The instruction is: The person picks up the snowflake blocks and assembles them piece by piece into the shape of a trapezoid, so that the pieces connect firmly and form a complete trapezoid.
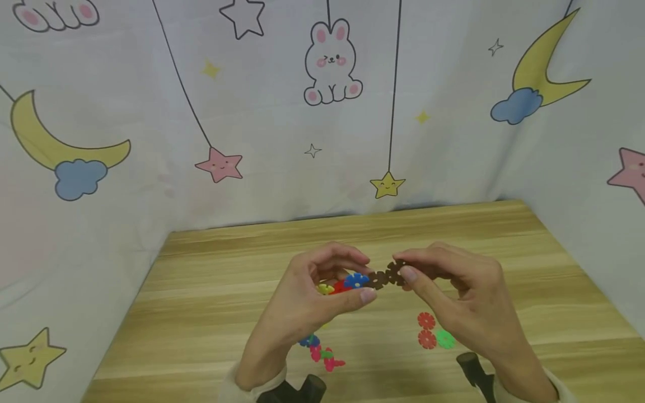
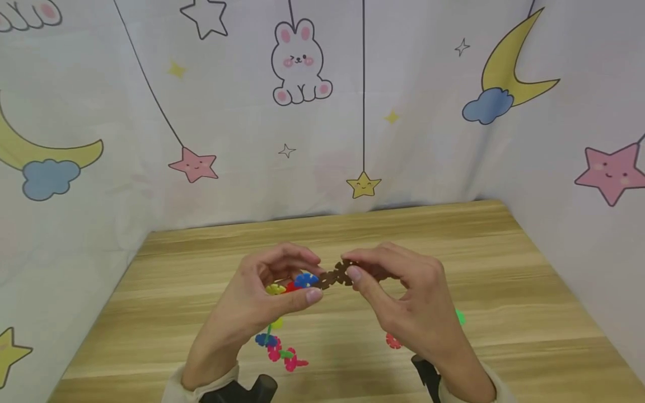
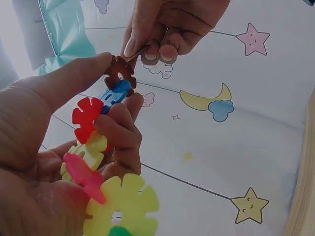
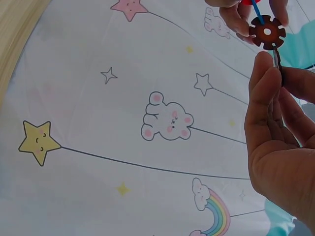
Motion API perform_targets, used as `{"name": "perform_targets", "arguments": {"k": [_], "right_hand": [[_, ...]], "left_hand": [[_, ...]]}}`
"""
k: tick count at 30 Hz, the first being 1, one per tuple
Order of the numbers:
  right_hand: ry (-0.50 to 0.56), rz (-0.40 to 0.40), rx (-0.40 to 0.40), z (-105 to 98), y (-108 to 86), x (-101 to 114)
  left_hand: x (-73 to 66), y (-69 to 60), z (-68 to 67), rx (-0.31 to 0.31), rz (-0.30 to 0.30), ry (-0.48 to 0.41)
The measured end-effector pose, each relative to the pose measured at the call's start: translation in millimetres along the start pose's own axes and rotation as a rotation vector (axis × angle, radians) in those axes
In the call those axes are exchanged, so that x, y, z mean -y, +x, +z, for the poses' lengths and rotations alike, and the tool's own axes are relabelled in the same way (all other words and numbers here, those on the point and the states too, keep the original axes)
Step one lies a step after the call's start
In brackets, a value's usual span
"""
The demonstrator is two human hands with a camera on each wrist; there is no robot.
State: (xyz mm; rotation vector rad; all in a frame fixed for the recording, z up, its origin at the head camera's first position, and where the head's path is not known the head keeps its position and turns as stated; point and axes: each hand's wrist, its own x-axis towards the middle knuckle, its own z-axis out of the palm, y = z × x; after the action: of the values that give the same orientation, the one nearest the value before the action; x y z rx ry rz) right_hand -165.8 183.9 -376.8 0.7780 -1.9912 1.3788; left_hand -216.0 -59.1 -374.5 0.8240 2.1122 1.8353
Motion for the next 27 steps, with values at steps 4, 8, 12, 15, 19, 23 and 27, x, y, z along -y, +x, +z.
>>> {"name": "perform_targets", "arguments": {"k": [4,8,12,15,19,23,27], "right_hand": [[-0.054,-0.031,-0.01,1,0.0,0],[-0.1,-0.073,-0.03,4,-0.5,-1],[-0.021,-0.072,-0.039,11,-1.2,-4],[0.13,-0.036,-0.045,14,-2.1,-7],[0.224,0.021,-0.074,15,-3.3,-7],[0.199,0.073,-0.058,13,-2.5,-6],[0.16,0.128,0.008,11,-2.1,-5]], "left_hand": [[0.2,0.0,0.4,-0.003,0.006,0.007],[-0.8,-0.4,1.3,-0.008,0.002,0.013],[-0.9,-1.1,1.7,-0.029,-0.002,0.015],[-0.5,-0.5,3.6,-0.04,-0.009,-0.016],[-0.1,1.3,8.2,-0.045,-0.006,-0.064],[-0.1,1.3,8.7,-0.026,-0.007,-0.047],[-0.3,0.8,6.8,0.054,-0.022,-0.031]]}}
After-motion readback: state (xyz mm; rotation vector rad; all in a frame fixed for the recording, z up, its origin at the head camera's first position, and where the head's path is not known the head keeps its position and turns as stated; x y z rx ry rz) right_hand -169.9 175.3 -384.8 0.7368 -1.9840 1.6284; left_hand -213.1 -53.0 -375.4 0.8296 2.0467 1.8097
